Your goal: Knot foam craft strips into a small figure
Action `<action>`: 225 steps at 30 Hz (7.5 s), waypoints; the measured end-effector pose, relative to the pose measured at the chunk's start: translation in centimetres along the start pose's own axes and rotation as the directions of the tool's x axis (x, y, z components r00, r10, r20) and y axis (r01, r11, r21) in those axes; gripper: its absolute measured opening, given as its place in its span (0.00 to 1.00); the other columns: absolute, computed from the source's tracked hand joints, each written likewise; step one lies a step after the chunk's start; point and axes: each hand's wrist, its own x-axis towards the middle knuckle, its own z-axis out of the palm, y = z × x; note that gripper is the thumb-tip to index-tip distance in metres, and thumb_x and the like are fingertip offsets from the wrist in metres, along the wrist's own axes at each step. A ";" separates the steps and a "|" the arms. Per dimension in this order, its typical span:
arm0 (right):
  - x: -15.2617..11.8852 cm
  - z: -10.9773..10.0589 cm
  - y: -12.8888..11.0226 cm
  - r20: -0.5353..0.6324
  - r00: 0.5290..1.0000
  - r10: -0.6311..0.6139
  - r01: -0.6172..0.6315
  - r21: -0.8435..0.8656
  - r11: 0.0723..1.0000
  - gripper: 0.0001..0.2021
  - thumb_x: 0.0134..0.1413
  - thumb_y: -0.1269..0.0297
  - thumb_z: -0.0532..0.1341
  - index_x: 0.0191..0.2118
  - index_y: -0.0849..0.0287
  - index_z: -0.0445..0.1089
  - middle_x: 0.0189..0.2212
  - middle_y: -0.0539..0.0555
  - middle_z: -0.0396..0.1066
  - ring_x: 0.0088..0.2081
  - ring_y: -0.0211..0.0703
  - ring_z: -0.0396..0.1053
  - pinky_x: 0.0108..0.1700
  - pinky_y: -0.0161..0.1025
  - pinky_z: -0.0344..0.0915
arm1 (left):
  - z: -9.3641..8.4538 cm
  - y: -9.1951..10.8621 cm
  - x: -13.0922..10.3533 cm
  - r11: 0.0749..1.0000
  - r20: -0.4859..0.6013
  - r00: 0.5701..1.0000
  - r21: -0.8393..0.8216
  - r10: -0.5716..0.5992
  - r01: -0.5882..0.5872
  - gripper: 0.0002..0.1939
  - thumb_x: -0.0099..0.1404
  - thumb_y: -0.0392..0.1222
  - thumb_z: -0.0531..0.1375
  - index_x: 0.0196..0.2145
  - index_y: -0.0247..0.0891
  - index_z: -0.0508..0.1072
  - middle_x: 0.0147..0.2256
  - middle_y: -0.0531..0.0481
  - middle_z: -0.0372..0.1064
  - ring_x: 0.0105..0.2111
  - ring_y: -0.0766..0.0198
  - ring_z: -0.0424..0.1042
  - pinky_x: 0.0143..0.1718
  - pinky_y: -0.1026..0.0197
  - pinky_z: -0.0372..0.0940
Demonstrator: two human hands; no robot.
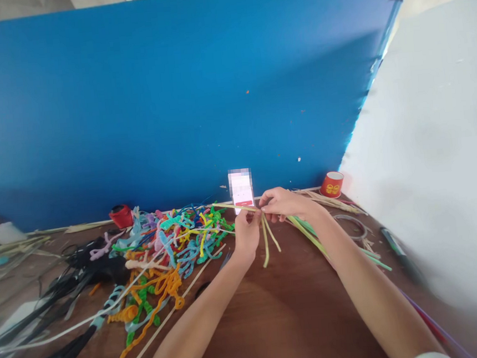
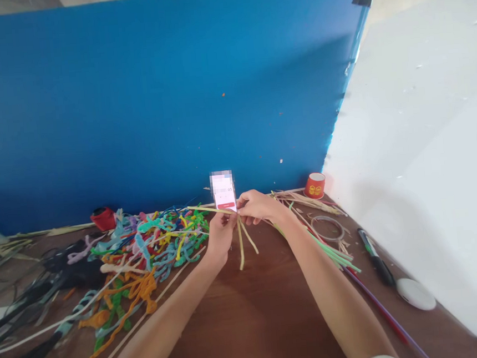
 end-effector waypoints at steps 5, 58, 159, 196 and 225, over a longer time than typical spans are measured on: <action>-0.3 -0.3 -0.3 0.035 0.999 -0.024 0.023 0.014 1.000 0.15 0.46 0.73 0.63 0.43 0.59 0.71 0.28 0.54 0.77 0.31 0.42 0.75 0.24 0.32 0.62 | -0.1 0.2 0.0 1.000 0.032 0.999 -0.021 -0.002 0.003 0.08 0.60 0.44 0.65 0.30 0.36 0.76 0.27 0.49 0.72 0.28 0.63 0.68 0.32 0.62 0.60; 1.6 1.9 0.6 -0.189 0.964 -0.187 0.229 0.235 0.945 0.07 0.46 0.74 0.63 0.35 0.62 0.73 0.20 0.48 0.71 0.23 0.35 0.67 0.26 0.32 0.56 | 0.1 2.4 0.0 0.865 -0.036 0.957 -0.438 -0.288 0.244 0.13 0.47 0.41 0.73 0.23 0.34 0.74 0.26 0.51 0.73 0.29 0.69 0.71 0.42 0.61 0.66; 0.6 -0.7 1.1 0.004 0.838 -0.546 0.513 -0.345 0.786 0.09 0.54 0.69 0.59 0.37 0.56 0.76 0.27 0.50 0.75 0.29 0.40 0.67 0.34 0.38 0.57 | -1.6 2.9 1.5 0.939 0.142 0.956 -0.197 -0.257 0.282 0.18 0.45 0.48 0.74 0.25 0.33 0.75 0.26 0.50 0.70 0.22 0.74 0.63 0.25 0.67 0.56; -1.3 1.9 -1.5 -0.271 0.856 -0.439 0.461 0.020 0.887 0.12 0.50 0.70 0.58 0.42 0.58 0.71 0.29 0.52 0.77 0.31 0.43 0.75 0.31 0.36 0.64 | -1.1 5.0 0.7 0.983 0.060 0.998 -0.181 0.015 -0.004 0.19 0.56 0.53 0.69 0.27 0.36 0.69 0.22 0.56 0.68 0.16 0.77 0.56 0.17 0.70 0.47; -0.8 2.9 -1.7 -0.543 0.636 -0.547 0.611 -0.078 0.788 0.11 0.53 0.61 0.65 0.42 0.57 0.72 0.33 0.53 0.78 0.34 0.44 0.76 0.37 0.40 0.68 | -1.2 5.5 0.6 0.857 0.126 0.982 -0.480 -0.142 0.186 0.23 0.48 0.52 0.74 0.24 0.34 0.68 0.23 0.58 0.61 0.17 0.80 0.49 0.16 0.72 0.42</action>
